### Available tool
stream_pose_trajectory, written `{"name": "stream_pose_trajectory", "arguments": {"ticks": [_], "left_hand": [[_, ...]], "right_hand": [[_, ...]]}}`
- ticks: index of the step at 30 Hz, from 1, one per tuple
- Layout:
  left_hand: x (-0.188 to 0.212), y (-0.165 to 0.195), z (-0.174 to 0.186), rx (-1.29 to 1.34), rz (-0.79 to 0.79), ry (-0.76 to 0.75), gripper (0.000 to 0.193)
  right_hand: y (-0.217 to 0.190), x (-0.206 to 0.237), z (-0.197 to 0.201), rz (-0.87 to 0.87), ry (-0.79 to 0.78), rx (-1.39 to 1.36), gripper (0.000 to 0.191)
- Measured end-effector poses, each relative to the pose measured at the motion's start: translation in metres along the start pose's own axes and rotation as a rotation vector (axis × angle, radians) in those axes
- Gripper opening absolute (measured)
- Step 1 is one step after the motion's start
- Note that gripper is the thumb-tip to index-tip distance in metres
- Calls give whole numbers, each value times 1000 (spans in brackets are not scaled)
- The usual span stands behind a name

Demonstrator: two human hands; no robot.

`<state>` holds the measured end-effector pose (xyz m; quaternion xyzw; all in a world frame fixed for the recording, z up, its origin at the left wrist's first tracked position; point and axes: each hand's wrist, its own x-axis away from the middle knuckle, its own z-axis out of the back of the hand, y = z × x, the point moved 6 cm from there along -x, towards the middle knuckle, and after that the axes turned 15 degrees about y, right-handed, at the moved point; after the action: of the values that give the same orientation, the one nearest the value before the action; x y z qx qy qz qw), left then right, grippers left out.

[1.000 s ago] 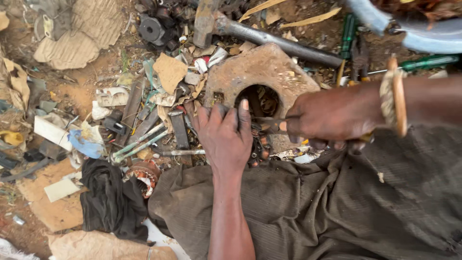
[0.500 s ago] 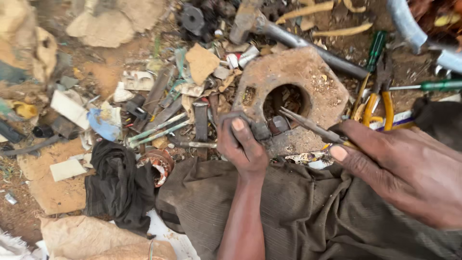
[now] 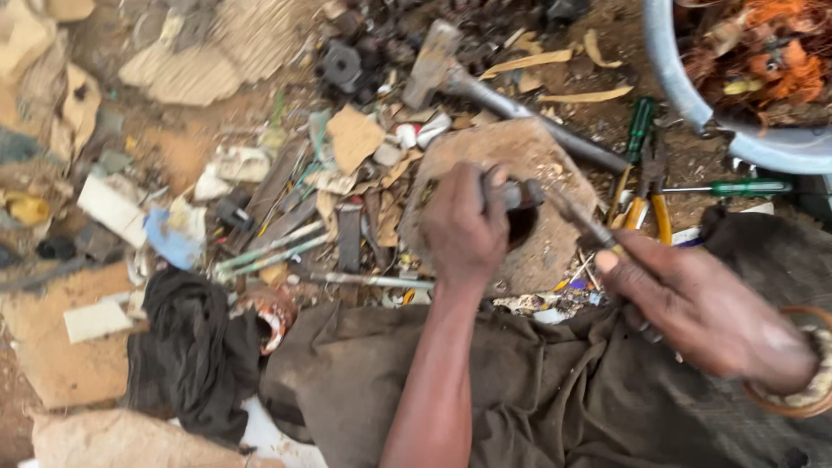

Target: The person uses pliers and a screwdriver to pry apart and remove parts from a small motor component. They repeatedly reposition the object and apply leverage to separate the housing and internal parts.

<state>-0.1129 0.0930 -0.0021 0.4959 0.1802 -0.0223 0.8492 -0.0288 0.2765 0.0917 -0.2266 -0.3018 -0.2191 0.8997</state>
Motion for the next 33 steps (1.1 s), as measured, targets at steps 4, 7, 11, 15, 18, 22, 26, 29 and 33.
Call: {"name": "stream_pose_trajectory", "arguments": {"ticks": [4,7,11,15,18,22,26,29,33], "left_hand": [[0,-5,2,-19,-121,106,50],[-2,-11,2,-13,-45,-31,51],[-4,-6,18,26,-122,-175,57],[0,-7,25,-69,-194,-314,61],[-2,-12,21,-86,-180,-347,60],[-8,-16,21,-73,-112,-359,68],[-10,-15,22,-100,-76,-330,69],[-9,-14,20,-159,-96,-290,58],[-8,-14,19,-192,-73,-262,45]], "right_hand": [[2,4,-14,-63,-63,-146,31],[-6,4,-20,-20,-79,-84,32],[-33,2,-10,204,113,-226,30],[-31,4,-18,63,-14,-106,32],[-37,1,-12,206,-7,2,30],[-77,16,34,1051,475,35,29],[-54,-15,10,227,-272,287,41],[-69,-16,18,213,-293,281,29],[-91,-28,31,375,-205,150,29]]}}
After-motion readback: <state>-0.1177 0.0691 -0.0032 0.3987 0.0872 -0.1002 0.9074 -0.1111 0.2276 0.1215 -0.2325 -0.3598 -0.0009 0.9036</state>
